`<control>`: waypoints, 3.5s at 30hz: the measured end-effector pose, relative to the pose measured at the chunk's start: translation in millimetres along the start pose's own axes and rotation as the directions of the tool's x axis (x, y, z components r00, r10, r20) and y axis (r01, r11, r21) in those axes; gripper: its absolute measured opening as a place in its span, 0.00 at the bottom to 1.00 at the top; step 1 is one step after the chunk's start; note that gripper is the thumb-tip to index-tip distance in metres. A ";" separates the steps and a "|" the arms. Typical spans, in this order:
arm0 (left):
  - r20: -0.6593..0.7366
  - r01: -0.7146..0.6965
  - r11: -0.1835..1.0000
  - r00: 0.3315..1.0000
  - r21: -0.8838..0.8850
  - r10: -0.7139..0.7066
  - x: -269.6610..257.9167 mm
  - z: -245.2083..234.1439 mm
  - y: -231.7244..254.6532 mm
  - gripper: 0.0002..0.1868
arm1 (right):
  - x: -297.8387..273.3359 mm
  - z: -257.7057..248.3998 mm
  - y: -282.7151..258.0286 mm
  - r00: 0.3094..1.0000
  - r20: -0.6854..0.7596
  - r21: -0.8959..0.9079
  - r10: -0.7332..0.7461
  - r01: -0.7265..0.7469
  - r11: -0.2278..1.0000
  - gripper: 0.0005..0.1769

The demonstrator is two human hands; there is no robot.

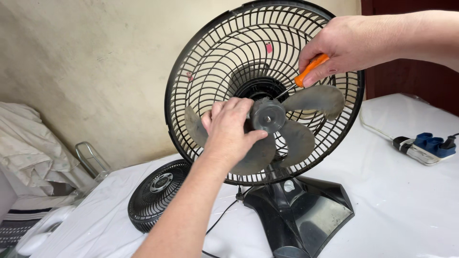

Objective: The person assembles a black table fan by attaching the rear motor housing to the front grille, inserting the fan blade onto the motor shaft, and securing it with a screwdriver. The person then reattaches the front grille and tightens the central screw to complete the assembly.

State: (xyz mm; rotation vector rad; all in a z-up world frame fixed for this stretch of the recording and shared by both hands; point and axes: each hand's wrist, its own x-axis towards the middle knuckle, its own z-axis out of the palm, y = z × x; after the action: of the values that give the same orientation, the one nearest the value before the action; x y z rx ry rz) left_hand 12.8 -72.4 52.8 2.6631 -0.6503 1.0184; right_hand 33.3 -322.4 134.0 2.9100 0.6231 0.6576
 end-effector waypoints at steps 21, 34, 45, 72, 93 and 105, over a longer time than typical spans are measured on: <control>-0.018 -0.019 0.998 1.000 0.052 0.020 -3.8 -13.7 3.2 0.34 | 23.6 4.1 -23.8 0.998 -0.002 0.104 -0.067 0.067 0.992 0.28; -0.293 -0.094 0.993 0.949 0.078 0.113 -17.1 -40.7 -2.7 0.26 | 28.6 18.5 -28.2 0.956 0.085 -0.063 -0.279 0.285 0.956 0.26; -0.498 -0.138 0.968 0.837 0.208 0.226 18.2 -96.3 -48.7 0.26 | 27.8 15.0 -27.1 0.969 0.199 -0.042 -0.146 0.158 0.987 0.22; -0.253 0.163 0.798 0.895 -0.580 -0.367 40.0 -48.9 -112.8 0.07 | -53.3 3.6 -37.4 0.907 0.276 0.160 0.319 -0.371 0.915 0.16; -0.209 0.174 0.725 0.890 -0.667 -0.406 23.2 -48.3 -91.5 0.09 | 17.2 -0.6 11.0 0.986 -0.008 0.205 -0.164 0.162 0.965 0.26; -0.554 0.028 0.899 0.779 -0.437 -0.293 -1.0 -43.5 -72.1 0.21 | -23.5 -6.3 -24.0 0.992 0.070 0.170 0.105 -0.115 0.979 0.20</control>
State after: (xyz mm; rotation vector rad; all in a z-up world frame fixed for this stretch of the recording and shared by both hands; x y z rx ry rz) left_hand 21.2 6.5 81.0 1.8285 -0.4105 1.4081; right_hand 2.4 -310.1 126.2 3.1329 0.5417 0.5498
